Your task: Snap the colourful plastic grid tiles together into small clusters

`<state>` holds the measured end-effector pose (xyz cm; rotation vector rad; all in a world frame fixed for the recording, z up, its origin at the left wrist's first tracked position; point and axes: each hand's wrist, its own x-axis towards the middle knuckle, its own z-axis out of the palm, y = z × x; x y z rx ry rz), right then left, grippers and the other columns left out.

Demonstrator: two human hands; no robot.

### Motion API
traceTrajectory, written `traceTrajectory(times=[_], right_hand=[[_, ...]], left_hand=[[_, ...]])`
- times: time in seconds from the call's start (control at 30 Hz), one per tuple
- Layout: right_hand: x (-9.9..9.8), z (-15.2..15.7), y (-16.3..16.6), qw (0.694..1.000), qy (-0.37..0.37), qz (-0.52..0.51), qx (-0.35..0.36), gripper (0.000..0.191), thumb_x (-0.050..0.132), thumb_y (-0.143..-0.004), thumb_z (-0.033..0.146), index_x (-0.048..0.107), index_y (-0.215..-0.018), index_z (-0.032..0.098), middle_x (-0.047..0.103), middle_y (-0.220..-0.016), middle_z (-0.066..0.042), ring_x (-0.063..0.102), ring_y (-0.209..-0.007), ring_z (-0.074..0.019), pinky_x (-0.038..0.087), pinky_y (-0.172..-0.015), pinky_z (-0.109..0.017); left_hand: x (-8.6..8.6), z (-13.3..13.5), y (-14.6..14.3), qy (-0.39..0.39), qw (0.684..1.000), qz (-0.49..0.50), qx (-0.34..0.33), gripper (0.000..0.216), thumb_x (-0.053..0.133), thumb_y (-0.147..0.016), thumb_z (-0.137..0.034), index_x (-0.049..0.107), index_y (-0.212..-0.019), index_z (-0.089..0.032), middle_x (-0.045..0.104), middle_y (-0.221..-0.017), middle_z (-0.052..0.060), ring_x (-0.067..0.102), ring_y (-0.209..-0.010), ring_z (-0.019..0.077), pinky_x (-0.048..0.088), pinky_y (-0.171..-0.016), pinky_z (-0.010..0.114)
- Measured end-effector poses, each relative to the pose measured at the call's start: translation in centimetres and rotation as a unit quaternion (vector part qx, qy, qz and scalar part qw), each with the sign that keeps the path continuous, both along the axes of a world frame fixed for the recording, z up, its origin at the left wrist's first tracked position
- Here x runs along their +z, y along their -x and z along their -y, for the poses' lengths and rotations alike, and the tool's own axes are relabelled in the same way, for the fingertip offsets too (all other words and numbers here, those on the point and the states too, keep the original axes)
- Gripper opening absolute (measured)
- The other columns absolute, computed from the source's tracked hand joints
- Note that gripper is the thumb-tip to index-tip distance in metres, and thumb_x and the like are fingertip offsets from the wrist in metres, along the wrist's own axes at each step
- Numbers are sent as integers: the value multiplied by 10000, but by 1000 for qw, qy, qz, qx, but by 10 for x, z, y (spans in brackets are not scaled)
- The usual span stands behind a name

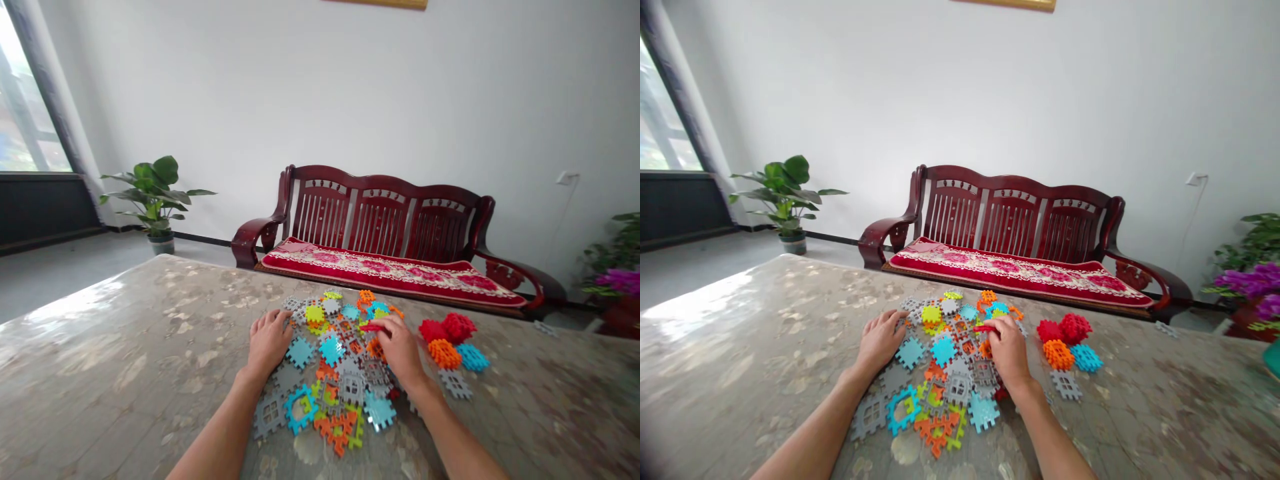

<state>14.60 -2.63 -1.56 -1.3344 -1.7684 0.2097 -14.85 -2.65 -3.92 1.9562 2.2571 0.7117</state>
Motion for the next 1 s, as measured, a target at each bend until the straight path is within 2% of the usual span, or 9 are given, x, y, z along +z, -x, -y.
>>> traceTrajectory(times=[0.13,0.27,0.37,0.47,0.57,0.8,1.0], right_hand=[[-10,17,-22,1000,18,11,10,411,422,-690,80,727,-919,231,692,-994,-44,632,-972,-199,487,-908,-344],[-14,24,-28,997,71,-2,-2,513,420,-596,69,717,-982,230,692,-1044,-43,642,-919,-200,524,-829,-328],[-12,20,-32,994,109,6,1,462,482,-649,136,698,-1046,233,685,-1097,-45,638,-941,-217,531,-809,-343],[-12,16,-34,991,131,29,19,458,569,-711,244,655,-1161,232,657,-1199,-57,612,-1062,-243,507,-894,-386],[-13,12,-33,989,134,51,42,524,606,-723,244,608,-1247,240,623,-1281,-56,562,-1173,-235,452,-990,-391],[-8,8,-31,981,160,64,94,453,622,-762,239,635,-1215,238,613,-1300,-56,549,-1204,-213,425,-1024,-360],[-6,11,-29,983,154,70,70,422,616,-794,247,641,-1216,238,594,-1328,-66,528,-1238,-217,373,-1078,-375]], left_hand=[[1,0,0,-6,1000,-9,-3,388,421,-864,-291,621,-1196,-306,589,-1315,41,509,-1216,232,307,-1065,418],[1,1,0,-2,1000,-12,-5,398,409,-870,-293,613,-1211,-303,589,-1316,47,518,-1210,237,309,-1067,429],[2,1,0,4,1000,-15,-4,410,400,-871,-290,608,-1225,-297,579,-1329,61,521,-1210,245,309,-1068,437],[2,1,0,8,1000,-17,-1,420,390,-876,-297,603,-1238,-296,568,-1340,69,517,-1217,257,307,-1067,445],[1,1,0,8,1000,-19,0,424,390,-876,-298,597,-1245,-301,560,-1349,64,515,-1217,259,305,-1070,444],[-1,-1,1,8,1000,-26,0,424,390,-876,-290,598,-1246,-303,563,-1349,59,516,-1212,253,316,-1061,436],[2,1,0,7,1000,-27,0,425,391,-872,-295,606,-1239,-299,560,-1352,67,528,-1197,262,327,-1051,437]])
